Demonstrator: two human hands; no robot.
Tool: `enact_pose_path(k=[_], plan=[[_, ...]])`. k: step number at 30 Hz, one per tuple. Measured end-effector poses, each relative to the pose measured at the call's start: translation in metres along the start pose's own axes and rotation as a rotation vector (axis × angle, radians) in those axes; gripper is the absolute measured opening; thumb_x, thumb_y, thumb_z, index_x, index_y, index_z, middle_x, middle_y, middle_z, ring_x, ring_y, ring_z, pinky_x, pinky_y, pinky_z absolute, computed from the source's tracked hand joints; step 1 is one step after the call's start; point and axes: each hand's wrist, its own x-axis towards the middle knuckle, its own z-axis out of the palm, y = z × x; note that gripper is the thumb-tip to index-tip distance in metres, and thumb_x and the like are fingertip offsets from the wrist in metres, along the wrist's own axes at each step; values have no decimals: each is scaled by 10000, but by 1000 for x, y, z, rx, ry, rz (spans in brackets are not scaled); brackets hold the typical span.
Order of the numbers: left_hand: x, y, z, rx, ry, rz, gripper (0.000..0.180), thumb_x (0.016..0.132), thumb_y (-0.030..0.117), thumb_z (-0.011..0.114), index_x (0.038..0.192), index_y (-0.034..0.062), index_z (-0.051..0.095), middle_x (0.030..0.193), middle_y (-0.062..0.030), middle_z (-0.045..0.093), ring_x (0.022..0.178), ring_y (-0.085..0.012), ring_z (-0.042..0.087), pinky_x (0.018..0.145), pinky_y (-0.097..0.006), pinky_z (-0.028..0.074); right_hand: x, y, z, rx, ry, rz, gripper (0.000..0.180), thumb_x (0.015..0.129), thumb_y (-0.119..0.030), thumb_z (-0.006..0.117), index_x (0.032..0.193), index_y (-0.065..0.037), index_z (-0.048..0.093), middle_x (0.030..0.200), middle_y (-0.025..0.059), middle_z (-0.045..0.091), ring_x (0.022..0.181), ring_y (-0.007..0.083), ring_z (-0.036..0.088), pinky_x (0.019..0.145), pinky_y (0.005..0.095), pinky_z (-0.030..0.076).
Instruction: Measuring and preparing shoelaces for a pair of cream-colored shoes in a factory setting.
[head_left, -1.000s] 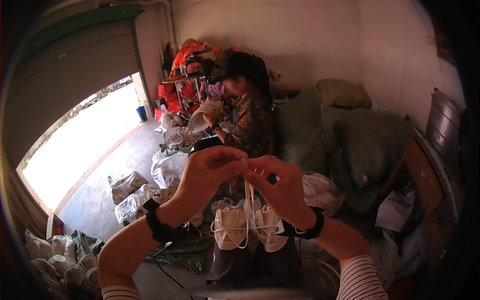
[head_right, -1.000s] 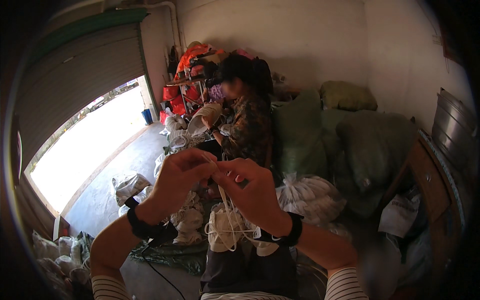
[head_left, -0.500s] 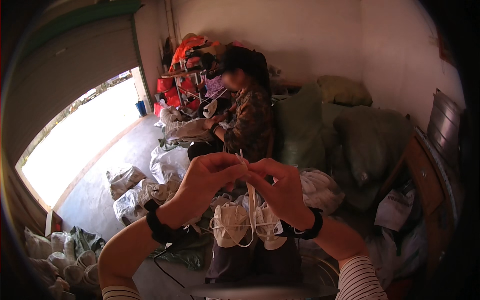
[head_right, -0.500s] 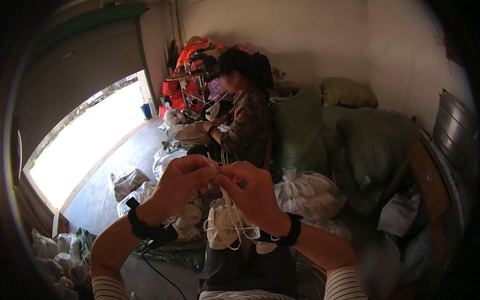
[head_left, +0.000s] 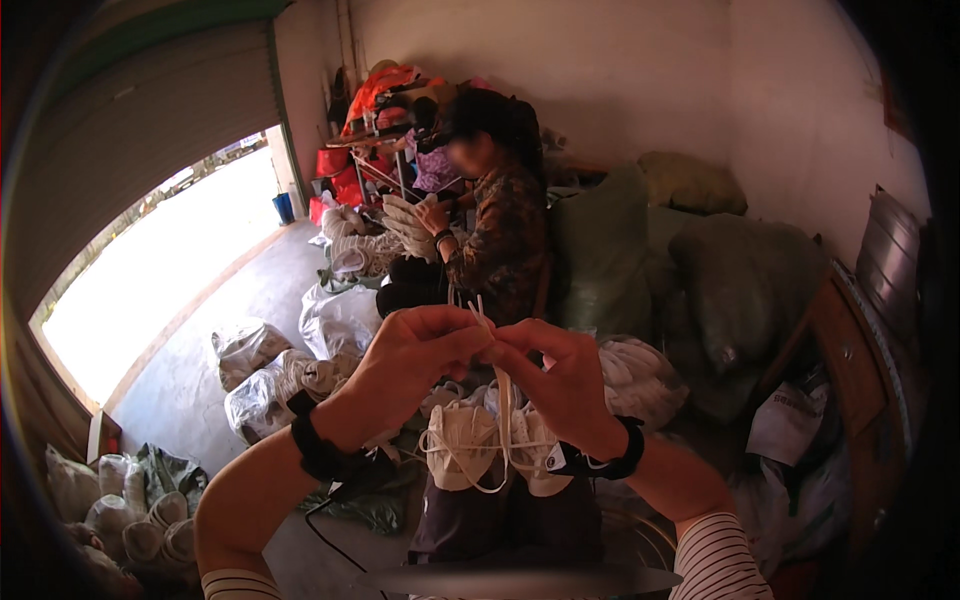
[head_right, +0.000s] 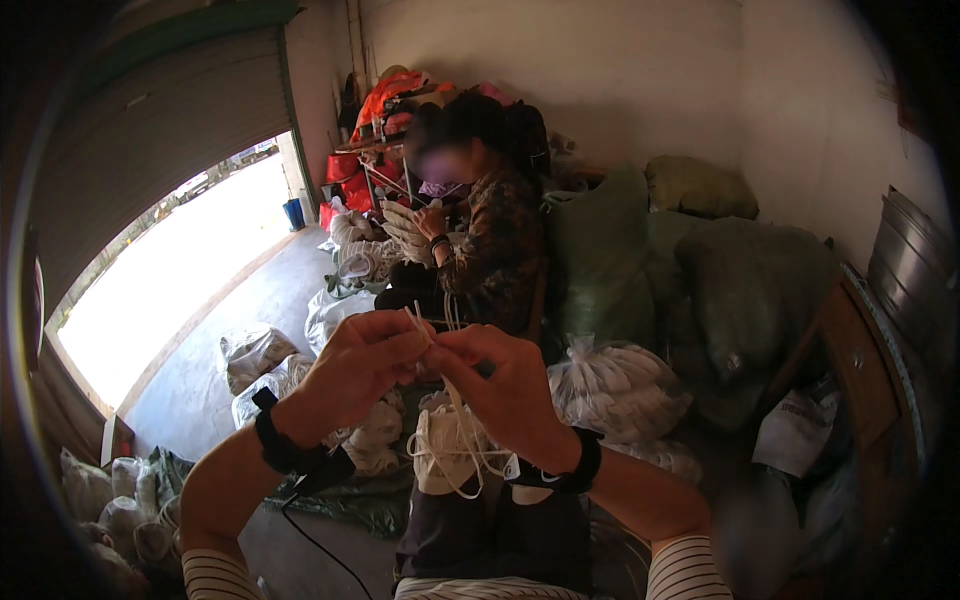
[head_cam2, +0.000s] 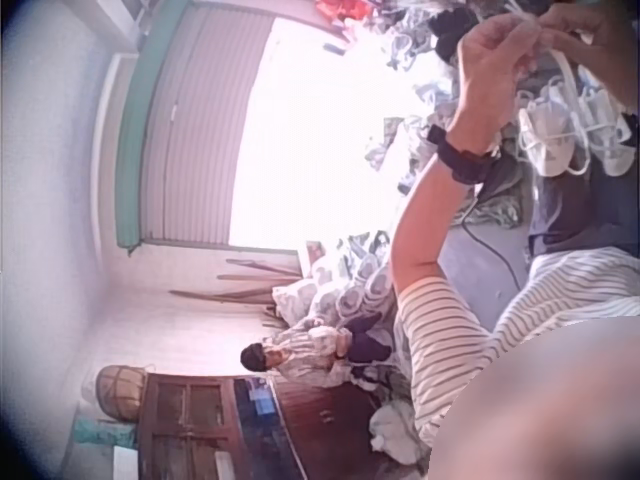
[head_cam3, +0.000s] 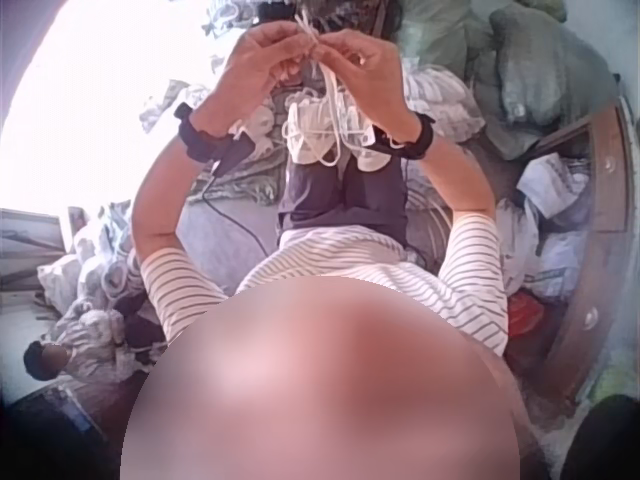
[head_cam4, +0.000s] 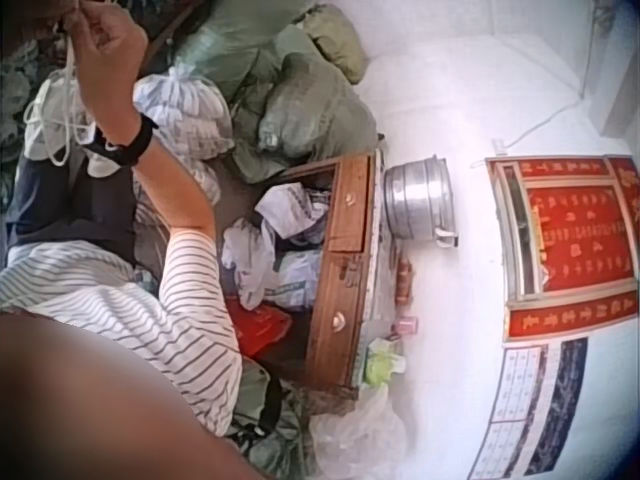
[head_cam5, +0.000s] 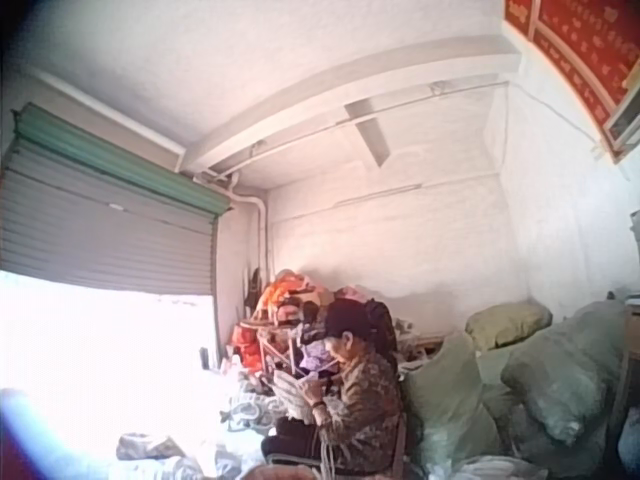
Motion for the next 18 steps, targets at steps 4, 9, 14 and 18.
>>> enact_pose_path(k=[4, 9, 14, 18], plan=[[-1, -1, -2, -9, 9, 0, 140, 960, 143, 660, 1064, 52, 685, 971, -7, 683, 823, -62, 613, 704, -214, 482, 1, 10, 6, 88, -5, 20, 205, 919, -165, 718, 1044, -3, 731, 827, 73, 705, 733, 86, 620, 648, 251, 478], [0, -5, -7, -8, -35, 10, 147, 968, 147, 652, 1078, 56, 682, 986, -2, 684, 840, -53, 610, 710, -202, 477, 2, 15, 11, 132, 11, 39, 203, 923, -161, 713, 1051, -5, 731, 814, 69, 706, 724, 80, 613, 652, 252, 480], [1, -14, -12, -15, -4, 18, 152, 971, 141, 646, 1087, 48, 679, 994, -9, 686, 830, -55, 613, 706, -202, 477, 1, 17, 14, 104, 15, 18, 202, 923, -159, 712, 1049, -2, 730, 799, 65, 705, 720, 76, 614, 644, 255, 483], [3, -17, -14, -27, 11, 30, 160, 971, 134, 641, 1092, 35, 675, 978, -19, 691, 810, -64, 620, 705, -207, 483, 2, 22, 14, 105, 6, 20, 202, 925, -157, 709, 1046, 3, 728, 797, 65, 709, 716, 76, 618, 636, 253, 483]])
